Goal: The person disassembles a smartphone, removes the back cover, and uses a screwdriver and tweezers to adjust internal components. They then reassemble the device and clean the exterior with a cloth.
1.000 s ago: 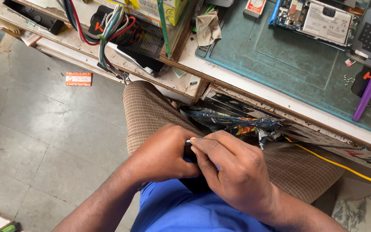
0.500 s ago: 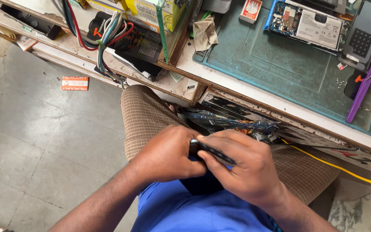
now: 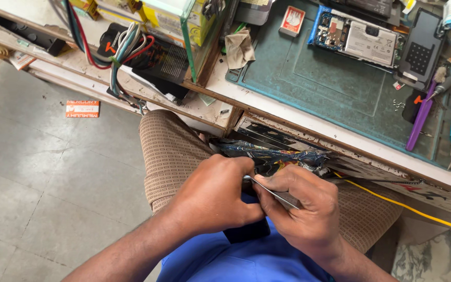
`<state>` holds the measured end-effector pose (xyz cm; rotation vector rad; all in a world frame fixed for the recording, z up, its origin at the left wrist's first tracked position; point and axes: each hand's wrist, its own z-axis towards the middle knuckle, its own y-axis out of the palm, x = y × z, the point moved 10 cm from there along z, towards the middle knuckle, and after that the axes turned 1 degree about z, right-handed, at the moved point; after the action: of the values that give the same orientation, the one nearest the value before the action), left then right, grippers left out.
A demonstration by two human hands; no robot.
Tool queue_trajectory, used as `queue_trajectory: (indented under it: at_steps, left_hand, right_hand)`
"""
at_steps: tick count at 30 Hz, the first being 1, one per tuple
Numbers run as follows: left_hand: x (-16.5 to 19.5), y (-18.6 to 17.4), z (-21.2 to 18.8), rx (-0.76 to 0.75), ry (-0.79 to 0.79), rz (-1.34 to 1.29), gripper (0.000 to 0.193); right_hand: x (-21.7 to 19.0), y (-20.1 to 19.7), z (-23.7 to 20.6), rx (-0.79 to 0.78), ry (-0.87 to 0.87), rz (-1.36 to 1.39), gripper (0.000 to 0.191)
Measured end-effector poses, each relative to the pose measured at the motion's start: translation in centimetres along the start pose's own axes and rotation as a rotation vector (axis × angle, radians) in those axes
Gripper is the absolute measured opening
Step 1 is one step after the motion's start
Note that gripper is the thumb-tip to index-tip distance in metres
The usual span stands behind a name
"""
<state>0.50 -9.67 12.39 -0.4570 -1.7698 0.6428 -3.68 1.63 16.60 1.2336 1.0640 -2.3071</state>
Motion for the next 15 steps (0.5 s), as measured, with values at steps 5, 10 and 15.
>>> queue_trajectory:
  at_steps: [5, 10, 15]
  left_hand:
    - [-0.2, 1.0, -0.2, -0.063, -0.027, -0.03, 0.037]
    - [0.3, 1.0, -0.2, -0.035, 0.022, -0.04, 0.036]
    - [0.5, 0.7, -0.1, -0.032, 0.02, -0.058, 0.034]
  right_hand:
    - [0.3, 0.3, -0.4, -0.035, -0.01, -0.008, 0.014]
    - [0.1, 0.2, -0.7, -0.045, -0.072, -0.002, 0.017]
    - [1.0, -0.4, -1.1, -0.017, -0.028, 0.033, 0.018]
